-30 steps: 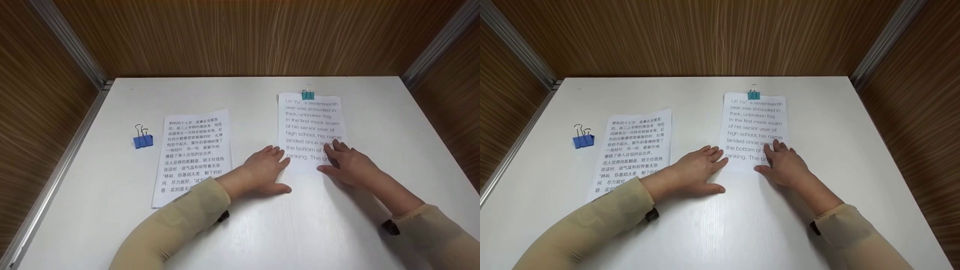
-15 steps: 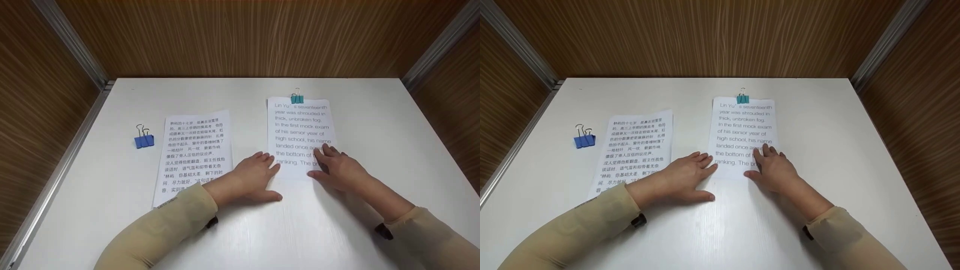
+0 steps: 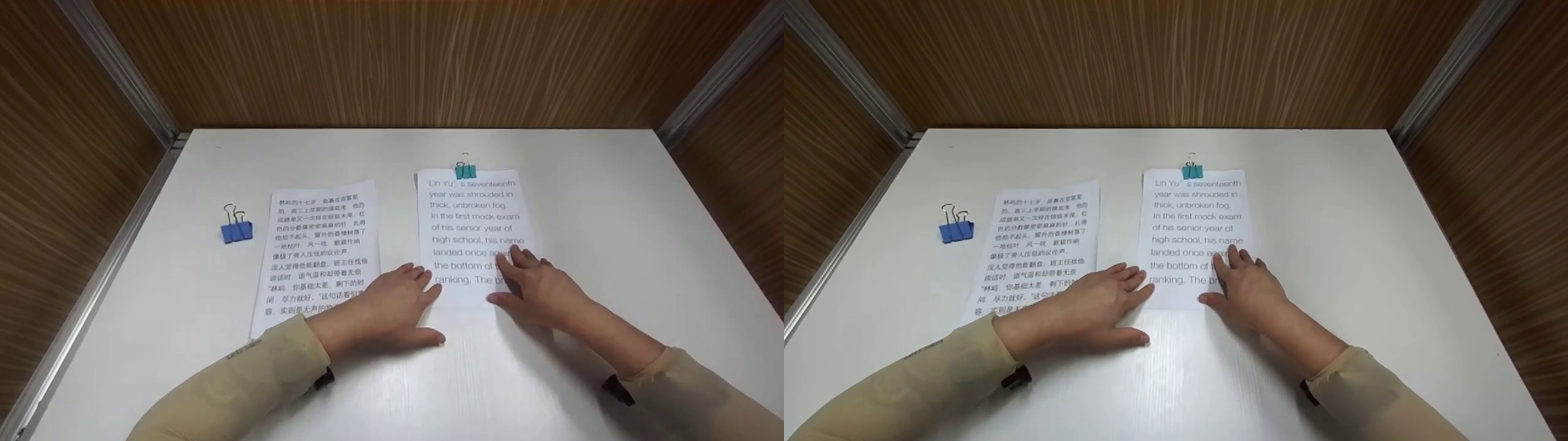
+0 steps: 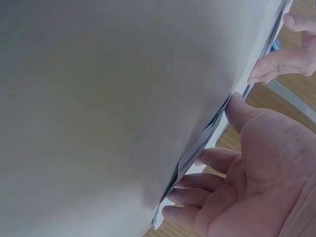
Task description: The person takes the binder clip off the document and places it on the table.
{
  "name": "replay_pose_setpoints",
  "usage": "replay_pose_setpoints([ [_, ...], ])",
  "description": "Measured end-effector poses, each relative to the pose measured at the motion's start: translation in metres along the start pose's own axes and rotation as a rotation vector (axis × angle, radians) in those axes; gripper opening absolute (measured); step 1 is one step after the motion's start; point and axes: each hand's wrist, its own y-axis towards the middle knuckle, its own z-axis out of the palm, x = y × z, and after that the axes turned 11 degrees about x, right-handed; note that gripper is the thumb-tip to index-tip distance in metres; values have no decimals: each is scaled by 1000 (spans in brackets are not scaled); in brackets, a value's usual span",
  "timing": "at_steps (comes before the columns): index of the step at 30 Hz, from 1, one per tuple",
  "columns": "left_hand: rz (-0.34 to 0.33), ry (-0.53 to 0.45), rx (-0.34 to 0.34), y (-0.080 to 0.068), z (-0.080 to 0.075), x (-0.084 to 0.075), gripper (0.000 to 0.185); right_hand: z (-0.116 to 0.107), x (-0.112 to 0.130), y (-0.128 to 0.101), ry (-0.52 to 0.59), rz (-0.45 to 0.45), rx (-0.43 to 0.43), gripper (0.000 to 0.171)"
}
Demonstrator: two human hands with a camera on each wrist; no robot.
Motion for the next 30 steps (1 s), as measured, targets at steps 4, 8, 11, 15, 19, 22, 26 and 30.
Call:
replay_pose_setpoints([
  [4,5,-6,-12,-7,4,-1,91,3,7,-1,-10,-9,-17,78],
  [8,17,-13,-30,-14,8,-1,91,5,13,-3,-18,-13,-27,78],
  [11,24,-10,-50,-20,12,-1,90,7,18,-5,-20,-20,-28,77],
  [15,24,-4,-74,-26,16,-1,90,10,24,-7,-38,-40,-46,77],
  [19,24,-1,-91,-30,20,-1,89,12,29,-10,-58,-46,-59,77],
  [22,27,4,-99,-33,22,-1,89,14,33,-11,-56,-38,-52,77],
  [26,32,4,-107,-35,23,-1,88,15,36,-12,-55,-27,-44,78],
  [30,40,5,-124,-36,23,1,86,14,38,-11,-56,-30,-48,78],
])
